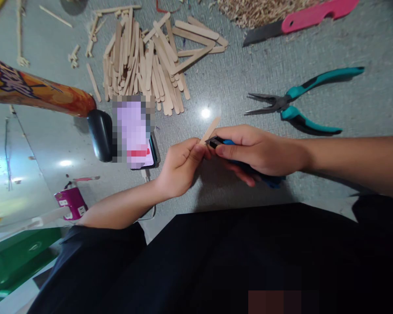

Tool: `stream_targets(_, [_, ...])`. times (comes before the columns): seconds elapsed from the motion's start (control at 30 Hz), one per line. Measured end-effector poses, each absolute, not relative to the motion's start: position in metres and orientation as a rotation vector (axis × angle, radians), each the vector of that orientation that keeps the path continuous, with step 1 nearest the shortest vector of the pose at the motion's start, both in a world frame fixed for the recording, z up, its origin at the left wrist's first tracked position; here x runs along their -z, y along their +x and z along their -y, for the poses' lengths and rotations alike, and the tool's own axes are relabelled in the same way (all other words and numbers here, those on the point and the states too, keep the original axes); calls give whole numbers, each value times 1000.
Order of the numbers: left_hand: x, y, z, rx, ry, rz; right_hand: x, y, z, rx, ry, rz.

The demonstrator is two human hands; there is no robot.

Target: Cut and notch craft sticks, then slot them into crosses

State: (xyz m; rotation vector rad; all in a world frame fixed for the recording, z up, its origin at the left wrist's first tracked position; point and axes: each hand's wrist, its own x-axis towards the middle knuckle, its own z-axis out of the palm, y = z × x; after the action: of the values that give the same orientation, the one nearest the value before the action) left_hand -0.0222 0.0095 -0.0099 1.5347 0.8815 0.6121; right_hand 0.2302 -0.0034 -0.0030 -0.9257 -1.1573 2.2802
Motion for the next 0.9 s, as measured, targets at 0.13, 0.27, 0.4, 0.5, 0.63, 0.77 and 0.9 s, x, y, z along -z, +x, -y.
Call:
stream_targets(0.13, [9,-24,-7,-582,1578,-928,9,232,2,-2309,-903,1172])
stream_targets(0.27, [8,-25,-3,-634,1669,-945,4,230,3,-2293,-943,1160])
stream_targets(0.4, [6,-24,0,-668,1781,-972,-5,227,5,-2255,-1022,1135])
stream_targets(0.5, [6,-24,-1,-660,1837,-1007,-8,225,5,-2238,-1053,1121])
stream_targets(0.63, [6,-25,-2,-709,1931,-969,-10,224,5,-2238,-1070,1108])
stream_targets(0.77, [8,-28,0,-658,1997,-1028,-11,224,5,-2236,-1071,1115])
stream_targets(0.9, [13,-30,2,-662,2045,-1046,-9,224,7,-2232,-1077,1117])
